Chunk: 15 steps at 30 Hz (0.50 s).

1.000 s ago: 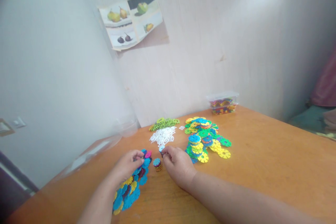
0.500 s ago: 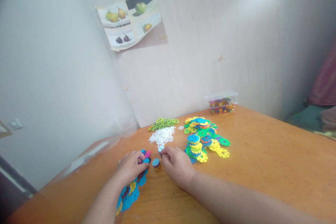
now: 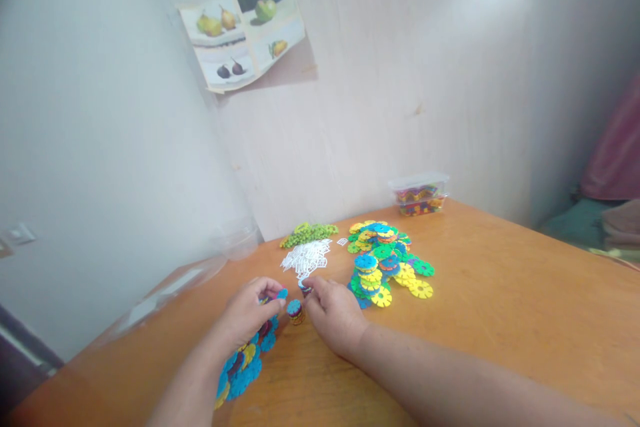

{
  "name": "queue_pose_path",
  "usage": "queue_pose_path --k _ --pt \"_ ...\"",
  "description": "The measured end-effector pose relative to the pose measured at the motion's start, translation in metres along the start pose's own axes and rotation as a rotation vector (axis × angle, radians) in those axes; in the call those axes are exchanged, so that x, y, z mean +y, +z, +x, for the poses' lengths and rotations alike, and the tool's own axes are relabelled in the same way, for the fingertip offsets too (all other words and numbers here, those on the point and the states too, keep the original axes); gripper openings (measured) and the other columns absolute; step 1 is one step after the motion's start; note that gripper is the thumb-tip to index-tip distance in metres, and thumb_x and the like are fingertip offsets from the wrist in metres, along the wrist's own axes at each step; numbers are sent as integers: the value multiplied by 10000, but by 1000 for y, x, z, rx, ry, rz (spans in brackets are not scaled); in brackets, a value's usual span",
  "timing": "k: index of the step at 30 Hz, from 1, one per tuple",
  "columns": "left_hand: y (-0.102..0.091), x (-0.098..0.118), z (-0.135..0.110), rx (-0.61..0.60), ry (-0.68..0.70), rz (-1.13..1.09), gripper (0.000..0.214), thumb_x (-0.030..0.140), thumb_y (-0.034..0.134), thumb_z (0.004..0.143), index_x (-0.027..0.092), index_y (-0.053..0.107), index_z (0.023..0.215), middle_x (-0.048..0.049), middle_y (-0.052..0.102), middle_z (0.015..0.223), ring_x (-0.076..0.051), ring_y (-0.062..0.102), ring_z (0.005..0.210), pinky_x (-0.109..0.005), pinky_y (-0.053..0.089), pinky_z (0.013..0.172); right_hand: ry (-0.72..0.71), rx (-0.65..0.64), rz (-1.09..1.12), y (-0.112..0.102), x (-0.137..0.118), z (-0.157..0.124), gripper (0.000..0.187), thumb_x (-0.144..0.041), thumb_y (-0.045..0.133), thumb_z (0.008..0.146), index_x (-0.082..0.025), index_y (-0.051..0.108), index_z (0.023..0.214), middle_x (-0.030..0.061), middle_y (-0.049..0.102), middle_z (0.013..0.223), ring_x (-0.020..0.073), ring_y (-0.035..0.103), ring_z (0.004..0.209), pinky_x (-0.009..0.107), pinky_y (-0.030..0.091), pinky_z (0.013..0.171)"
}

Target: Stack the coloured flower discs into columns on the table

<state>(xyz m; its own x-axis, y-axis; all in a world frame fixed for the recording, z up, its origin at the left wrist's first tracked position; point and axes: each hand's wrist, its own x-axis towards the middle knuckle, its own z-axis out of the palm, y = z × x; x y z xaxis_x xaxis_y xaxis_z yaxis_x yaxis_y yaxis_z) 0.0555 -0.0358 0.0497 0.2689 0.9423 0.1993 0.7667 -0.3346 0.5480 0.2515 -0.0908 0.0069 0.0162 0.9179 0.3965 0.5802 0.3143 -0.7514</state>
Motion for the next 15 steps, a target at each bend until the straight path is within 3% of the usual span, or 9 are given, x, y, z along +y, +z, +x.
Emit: queue_pose_path --k 4,15 --pt "1 0 0 -39 100 27 243 365 647 708 234 691 908 -26 679 944 -185 603 896 -262 442 776 -11 3 5 2 2 0 354 -248 486 853 -239 656 1164 44 720 968 196 644 923 269 463 811" --pt "1 12 -4 -73 188 147 233 380 654 714 255 705 903 -14 660 950 -193 573 920 -271 417 765 -37 5 5 5 6 1 362 -232 487 850 -227 648 1174 49 717 922 194 642 884 274 463 800"
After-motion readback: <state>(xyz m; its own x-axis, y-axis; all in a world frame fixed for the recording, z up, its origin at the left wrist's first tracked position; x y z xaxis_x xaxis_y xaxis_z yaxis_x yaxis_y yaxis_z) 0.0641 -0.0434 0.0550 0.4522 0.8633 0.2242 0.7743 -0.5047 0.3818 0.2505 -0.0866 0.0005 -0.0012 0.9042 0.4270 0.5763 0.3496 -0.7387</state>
